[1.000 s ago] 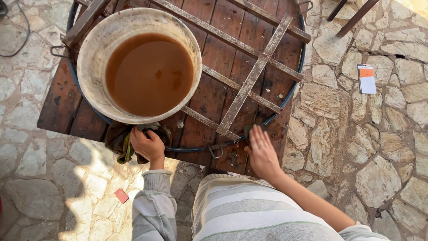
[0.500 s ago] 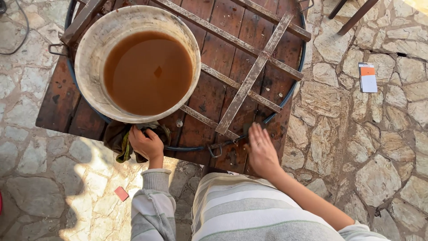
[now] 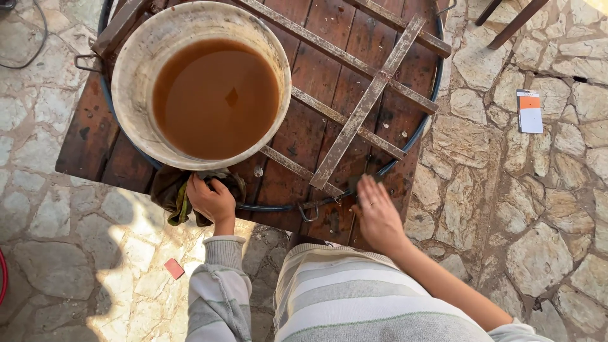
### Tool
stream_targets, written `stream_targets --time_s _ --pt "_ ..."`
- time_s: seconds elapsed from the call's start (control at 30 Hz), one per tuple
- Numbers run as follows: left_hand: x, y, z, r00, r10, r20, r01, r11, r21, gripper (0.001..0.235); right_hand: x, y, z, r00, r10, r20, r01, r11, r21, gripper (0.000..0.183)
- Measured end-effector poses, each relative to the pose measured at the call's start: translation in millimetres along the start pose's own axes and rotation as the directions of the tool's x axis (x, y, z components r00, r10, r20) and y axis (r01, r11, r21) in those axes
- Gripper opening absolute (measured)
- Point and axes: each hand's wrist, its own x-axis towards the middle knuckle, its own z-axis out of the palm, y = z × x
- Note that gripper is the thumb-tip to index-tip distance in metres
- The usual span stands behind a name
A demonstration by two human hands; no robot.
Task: Cleaning a circular metal frame using a cloth and a scrubbing pad dipped in a bucket of liquid
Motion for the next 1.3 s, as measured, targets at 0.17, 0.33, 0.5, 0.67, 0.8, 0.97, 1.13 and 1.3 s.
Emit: stream_targets --time_s 0.17,0.33,0.5,0.67,0.8,0.97,1.13,1.3 --pt "3 5 -3 1.0 -0.002 0.017 0.002 1.0 -0.028 0.032 10 26 15 0.981 -0.01 -0.196 0.004 0.999 -0.032 0.058" --pt "1 3 -3 1.0 0.008 0.017 -0.008 1.0 -0.018 0.032 3 -7 8 0.995 -0.018 -0.099 0.024 0.998 0.051 0.058" --pt "0 4 -5 1.0 0.014 0.008 -0.014 1.0 -0.012 0.031 4 -1 1 0.997 0.07 0.02 -0.069 0.996 -0.047 0.061" --pt "1 8 -7 0.999 -0.019 0.028 0.021 0.998 -0.051 0.033 14 30 18 0.959 -0.041 -0.279 0.039 0.999 -0.013 0.055" --pt "2 13 -9 0.999 -0.02 0.036 0.021 0.999 -0.044 0.033 -2 -7 11 0.948 -0.128 -0.291 0.14 0.99 0.02 0.055" --pt "1 8 -8 0.999 -0.025 0.046 0.027 0.999 -0.03 0.033 11 3 -12 0.991 0.103 0.083 -0.098 0.993 -0.069 0.06" --pt "4 10 -6 0.997 -0.045 0.057 0.046 0.999 -0.018 0.034 12 15 23 0.976 -0.055 -0.208 0.059 0.998 0.012 0.056" --pt "-1 9 -7 0.996 -0.058 0.067 0.059 0.998 -0.015 0.035 -5 -10 3 0.99 -0.054 -0.128 0.061 0.997 0.054 0.056"
